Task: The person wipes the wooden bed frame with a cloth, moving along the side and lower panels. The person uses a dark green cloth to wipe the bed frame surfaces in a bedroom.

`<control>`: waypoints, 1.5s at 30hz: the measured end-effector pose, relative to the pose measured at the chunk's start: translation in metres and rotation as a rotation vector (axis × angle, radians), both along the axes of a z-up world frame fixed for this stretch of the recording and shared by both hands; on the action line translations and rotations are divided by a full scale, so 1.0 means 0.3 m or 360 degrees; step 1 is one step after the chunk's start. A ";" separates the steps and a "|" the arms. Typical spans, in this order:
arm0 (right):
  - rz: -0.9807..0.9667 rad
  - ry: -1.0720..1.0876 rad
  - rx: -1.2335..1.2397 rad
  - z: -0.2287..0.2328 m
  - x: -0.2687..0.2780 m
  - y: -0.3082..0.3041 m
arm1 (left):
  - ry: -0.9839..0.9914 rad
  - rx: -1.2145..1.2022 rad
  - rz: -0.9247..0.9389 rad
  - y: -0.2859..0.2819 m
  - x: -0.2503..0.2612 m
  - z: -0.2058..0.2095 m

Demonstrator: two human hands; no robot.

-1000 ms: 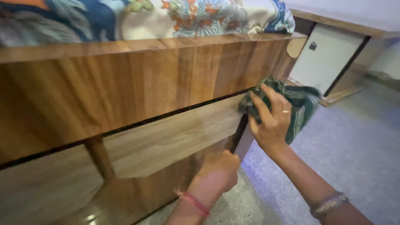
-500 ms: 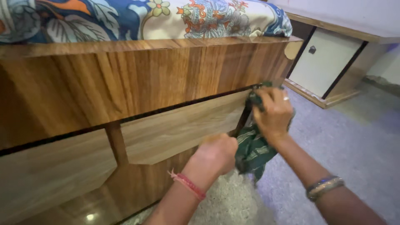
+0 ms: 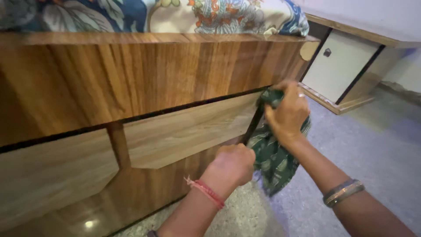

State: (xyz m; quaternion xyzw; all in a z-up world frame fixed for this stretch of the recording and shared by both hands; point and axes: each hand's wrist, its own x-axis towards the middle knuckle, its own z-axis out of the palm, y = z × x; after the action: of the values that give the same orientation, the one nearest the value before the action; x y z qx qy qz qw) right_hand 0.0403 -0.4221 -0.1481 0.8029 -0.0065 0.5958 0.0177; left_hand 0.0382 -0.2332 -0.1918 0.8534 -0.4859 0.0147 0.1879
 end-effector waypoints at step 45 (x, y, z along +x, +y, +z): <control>-0.0144 0.0640 0.0115 -0.842 -0.012 0.053 | 0.0103 -0.0384 0.0329 0.123 0.027 -0.483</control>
State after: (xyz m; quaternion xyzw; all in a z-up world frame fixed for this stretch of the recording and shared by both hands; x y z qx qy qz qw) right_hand 0.0366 -0.4060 -0.4007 0.9047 -0.0602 0.4215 0.0166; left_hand 0.0462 -0.1964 -0.3366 0.8701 -0.3840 0.0645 0.3020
